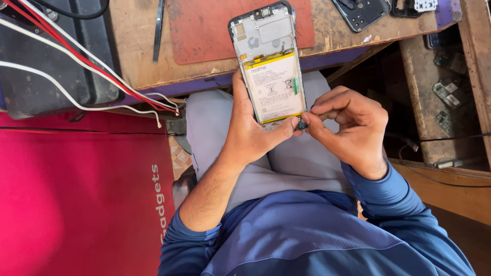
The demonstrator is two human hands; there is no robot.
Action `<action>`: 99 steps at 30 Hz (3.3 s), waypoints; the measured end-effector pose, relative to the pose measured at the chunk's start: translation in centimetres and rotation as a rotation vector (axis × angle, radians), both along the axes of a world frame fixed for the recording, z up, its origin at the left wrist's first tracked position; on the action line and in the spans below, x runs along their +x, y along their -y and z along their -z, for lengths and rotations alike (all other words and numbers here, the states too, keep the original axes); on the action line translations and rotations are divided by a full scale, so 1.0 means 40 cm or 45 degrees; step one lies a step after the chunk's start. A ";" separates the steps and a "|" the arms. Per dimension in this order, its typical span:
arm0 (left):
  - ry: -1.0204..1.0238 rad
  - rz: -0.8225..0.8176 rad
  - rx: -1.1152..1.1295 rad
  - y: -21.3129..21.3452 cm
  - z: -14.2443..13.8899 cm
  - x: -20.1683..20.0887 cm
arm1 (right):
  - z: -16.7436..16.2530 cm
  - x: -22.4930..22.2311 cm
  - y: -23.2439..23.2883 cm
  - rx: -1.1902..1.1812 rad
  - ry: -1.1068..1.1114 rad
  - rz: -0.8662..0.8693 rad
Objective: The person disassembles a smartphone by removing internal circuit boards and prying out the battery using a small black tool.
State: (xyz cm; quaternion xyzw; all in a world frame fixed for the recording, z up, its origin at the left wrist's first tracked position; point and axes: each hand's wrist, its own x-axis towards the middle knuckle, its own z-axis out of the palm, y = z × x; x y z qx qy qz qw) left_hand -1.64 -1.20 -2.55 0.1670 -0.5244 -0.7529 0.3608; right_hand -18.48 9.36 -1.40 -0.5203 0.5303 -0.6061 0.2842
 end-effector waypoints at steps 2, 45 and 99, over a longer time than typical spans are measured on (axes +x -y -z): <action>0.002 -0.012 0.029 0.002 -0.003 -0.001 | -0.007 -0.002 0.000 0.063 0.150 0.008; -0.121 0.058 0.168 0.006 -0.008 0.002 | 0.067 -0.036 0.017 0.061 0.543 -0.237; -0.071 0.197 0.284 -0.012 0.023 -0.024 | 0.013 -0.035 0.019 -0.002 0.331 -0.026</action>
